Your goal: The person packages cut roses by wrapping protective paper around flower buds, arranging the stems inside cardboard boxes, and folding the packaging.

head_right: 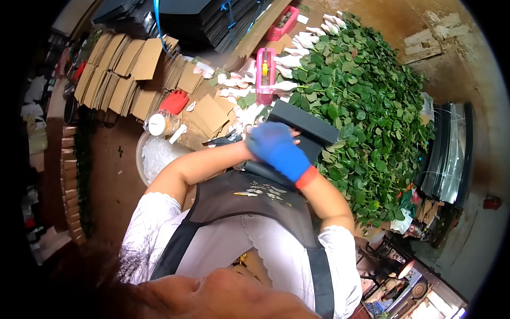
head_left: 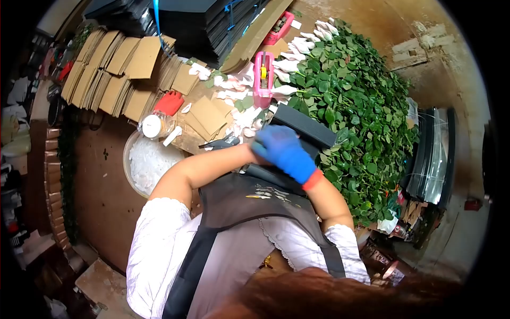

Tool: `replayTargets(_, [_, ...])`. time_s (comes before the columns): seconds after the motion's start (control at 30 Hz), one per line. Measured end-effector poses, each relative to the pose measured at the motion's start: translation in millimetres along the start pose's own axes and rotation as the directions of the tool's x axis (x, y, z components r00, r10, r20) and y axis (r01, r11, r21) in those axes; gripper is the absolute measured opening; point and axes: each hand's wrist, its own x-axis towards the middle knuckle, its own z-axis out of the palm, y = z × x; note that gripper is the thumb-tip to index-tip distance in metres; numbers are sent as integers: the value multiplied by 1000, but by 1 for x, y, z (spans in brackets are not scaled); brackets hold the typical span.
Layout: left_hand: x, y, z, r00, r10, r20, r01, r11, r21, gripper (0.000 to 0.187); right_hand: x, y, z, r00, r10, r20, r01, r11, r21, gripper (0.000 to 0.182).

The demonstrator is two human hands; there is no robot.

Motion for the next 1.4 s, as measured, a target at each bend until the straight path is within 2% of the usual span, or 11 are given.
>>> replayTargets(0.07, [5, 0, 4, 987, 74, -143, -39, 972, 232, 52, 49, -17, 41, 947, -72, -314, 147, 964, 223, 35])
replayTargets(0.23, [6, -5, -8, 992, 127, -23, -121, 977, 177, 67, 156, -21, 110, 896, 151, 418, -147, 988, -44, 113])
replayTargets(0.27, [6, -6, -10, 990, 137, -31, -131, 979, 157, 66, 161, -18, 125, 943, 153, 295, -96, 975, -199, 115])
replayTargets(0.37, [7, -2, -14, 993, 120, -13, -118, 986, 119, 63, 174, 0, 143, 929, 247, 276, -217, 967, -136, 104])
replayTargets(0.53, [10, 8, -22, 996, 43, 80, -52, 993, 109, 63, 140, 10, 103, 992, 126, 1, -126, 992, 15, 23])
replayTargets(0.67, [7, 12, -24, 995, 5, 102, -10, 999, 41, 69, 46, 9, 26, 868, 109, -485, 112, 908, 404, 26])
replayTargets(0.8, [-1, 13, -23, 991, -95, 95, 89, 994, 62, 60, -43, 5, -22, 874, 485, -27, -278, 544, 792, 31])
replayTargets(0.93, [3, 11, -20, 999, 40, 1, -40, 991, 131, 63, -20, 2, 10, 861, 371, -348, -4, 689, 725, 31])
replayTargets(1.1, [13, 12, -29, 987, 27, 160, -57, 981, 186, 68, 45, -7, 45, 899, 410, -157, -404, 912, 69, 32])
replayTargets(1.23, [11, 14, -33, 994, 61, 87, -74, 985, 154, 67, -24, -9, 15, 862, 197, -466, -30, 940, 341, 34])
replayTargets(1.4, [11, 15, -26, 998, 47, 41, -54, 981, 187, 63, -40, -12, -14, 902, 315, -295, -16, 707, 707, 30])
